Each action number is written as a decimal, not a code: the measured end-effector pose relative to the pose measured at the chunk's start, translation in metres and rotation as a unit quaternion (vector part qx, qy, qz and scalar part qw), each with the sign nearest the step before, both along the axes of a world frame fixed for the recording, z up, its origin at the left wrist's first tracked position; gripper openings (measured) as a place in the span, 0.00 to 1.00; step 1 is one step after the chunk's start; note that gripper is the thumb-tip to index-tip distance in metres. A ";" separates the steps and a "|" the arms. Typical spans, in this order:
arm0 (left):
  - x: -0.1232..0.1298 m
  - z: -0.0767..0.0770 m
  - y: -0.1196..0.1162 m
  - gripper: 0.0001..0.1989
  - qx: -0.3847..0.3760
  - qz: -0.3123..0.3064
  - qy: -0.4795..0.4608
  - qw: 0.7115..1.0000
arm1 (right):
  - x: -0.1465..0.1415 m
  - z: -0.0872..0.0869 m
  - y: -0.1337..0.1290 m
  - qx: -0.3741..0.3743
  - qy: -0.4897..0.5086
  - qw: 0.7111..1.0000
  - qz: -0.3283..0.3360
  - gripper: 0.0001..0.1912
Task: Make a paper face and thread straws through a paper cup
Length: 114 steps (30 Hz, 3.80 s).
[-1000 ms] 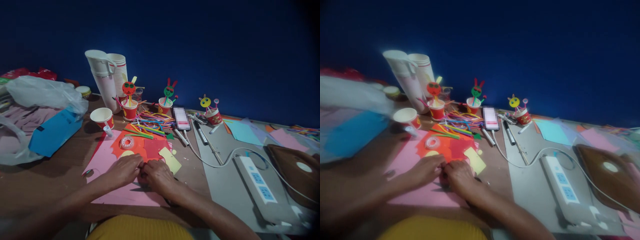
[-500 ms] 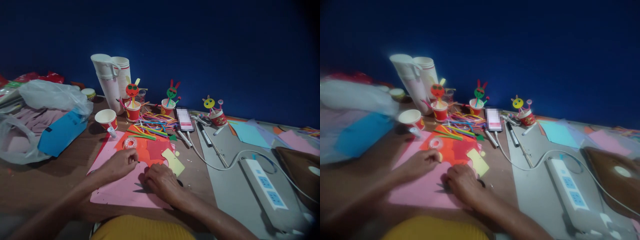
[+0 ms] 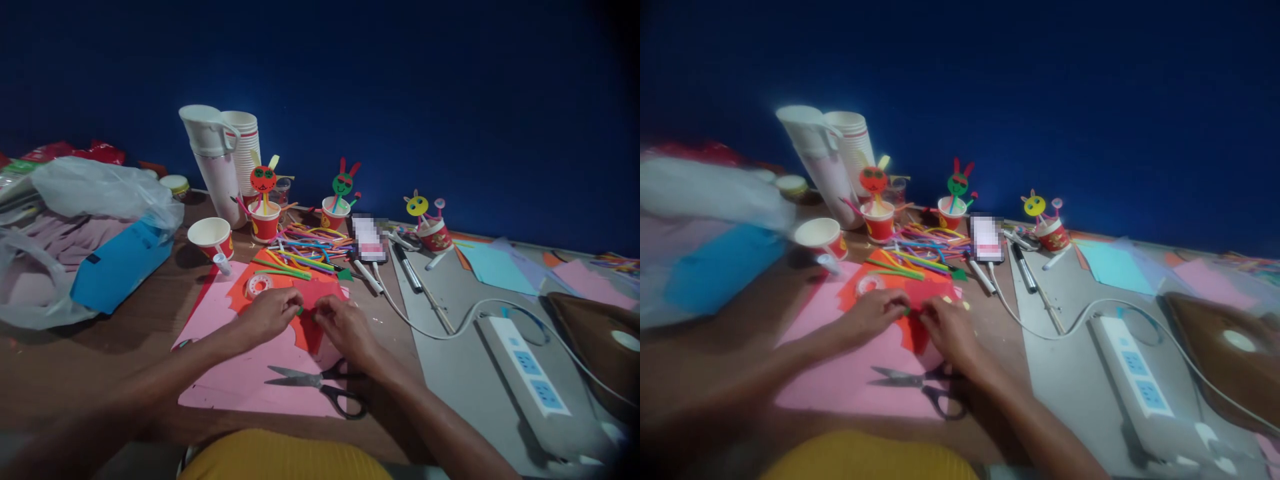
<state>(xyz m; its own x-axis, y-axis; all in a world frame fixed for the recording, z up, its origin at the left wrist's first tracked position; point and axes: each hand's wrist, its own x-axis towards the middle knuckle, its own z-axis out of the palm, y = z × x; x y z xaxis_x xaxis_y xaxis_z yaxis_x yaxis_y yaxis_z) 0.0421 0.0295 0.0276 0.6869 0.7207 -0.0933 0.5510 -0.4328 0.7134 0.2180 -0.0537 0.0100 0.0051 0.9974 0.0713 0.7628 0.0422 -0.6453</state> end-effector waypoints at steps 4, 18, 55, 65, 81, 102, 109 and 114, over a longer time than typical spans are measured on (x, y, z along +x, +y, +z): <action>0.011 -0.010 -0.003 0.10 0.049 -0.023 0.017 0.998 | 0.011 -0.010 0.008 -0.002 0.006 1.000 -0.010 0.13; 0.006 -0.026 -0.003 0.10 0.163 -0.055 0.067 0.983 | 0.001 -0.021 0.015 0.055 -0.148 0.987 0.029 0.08; -0.009 -0.029 -0.047 0.21 0.204 -0.110 0.165 0.959 | 0.013 -0.015 0.000 0.093 -0.266 0.951 0.130 0.07; -0.007 -0.030 -0.045 0.24 0.226 -0.110 0.163 0.954 | 0.039 -0.002 -0.010 0.025 -0.255 0.958 0.125 0.11; -0.001 -0.023 -0.041 0.23 0.242 -0.131 0.184 0.944 | 0.069 0.001 -0.018 0.002 -0.345 0.933 0.098 0.04; 0.002 -0.014 -0.042 0.22 0.220 -0.135 0.175 0.950 | 0.071 0.005 -0.018 0.015 -0.237 0.955 0.176 0.11; 0.003 -0.012 -0.042 0.23 0.211 -0.144 0.180 0.950 | 0.053 0.017 0.003 -0.009 -0.301 0.938 0.170 0.24; 0.001 -0.015 -0.042 0.23 0.215 -0.149 0.175 0.949 | 0.065 0.003 -0.014 0.012 -0.259 0.944 0.202 0.12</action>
